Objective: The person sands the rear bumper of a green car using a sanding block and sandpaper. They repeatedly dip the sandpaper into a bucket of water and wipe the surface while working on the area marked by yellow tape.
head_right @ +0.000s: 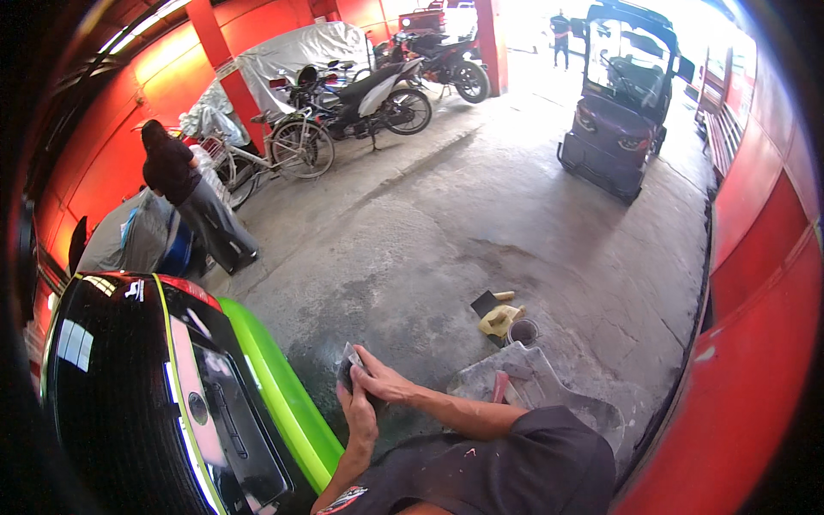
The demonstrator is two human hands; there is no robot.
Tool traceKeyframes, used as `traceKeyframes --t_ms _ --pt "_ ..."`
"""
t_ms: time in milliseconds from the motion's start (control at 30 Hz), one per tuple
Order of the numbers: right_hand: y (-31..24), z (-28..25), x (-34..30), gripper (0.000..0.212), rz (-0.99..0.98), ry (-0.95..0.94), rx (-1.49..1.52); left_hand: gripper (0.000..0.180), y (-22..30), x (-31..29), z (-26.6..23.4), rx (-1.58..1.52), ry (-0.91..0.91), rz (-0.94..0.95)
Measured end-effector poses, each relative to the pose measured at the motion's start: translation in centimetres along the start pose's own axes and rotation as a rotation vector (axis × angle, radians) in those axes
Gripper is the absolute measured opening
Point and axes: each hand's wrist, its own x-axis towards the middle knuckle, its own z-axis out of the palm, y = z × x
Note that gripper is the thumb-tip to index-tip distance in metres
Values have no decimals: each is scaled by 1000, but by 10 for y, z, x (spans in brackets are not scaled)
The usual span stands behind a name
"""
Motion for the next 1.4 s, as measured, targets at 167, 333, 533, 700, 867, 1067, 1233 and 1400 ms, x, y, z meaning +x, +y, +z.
traceKeyframes --t_ms 167,333,533,700,867,1067,1233,1400 --pt "4 -12 2 86 229 11 311 62 16 -20 1 72 -11 -42" --pt "-21 -15 -8 98 163 -170 162 66 12 -9 -8 -79 117 -143" --pt "-20 -4 -8 102 -58 -195 -35 57 -24 35 -42 -79 197 -81" --pt "3 0 -9 92 -26 -228 36 56 -15 45 -49 203 132 -383" --pt "14 -19 16 71 400 -94 492 56 12 -8 8 403 146 103" --pt "-11 9 6 85 -159 -325 -141 67 -3 36 -48 429 209 -85" --pt "4 -10 43 69 -9 -67 129 54 39 3 0 337 142 133" --pt "-22 2 20 71 7 -249 232 60 10 47 -40 361 258 10"
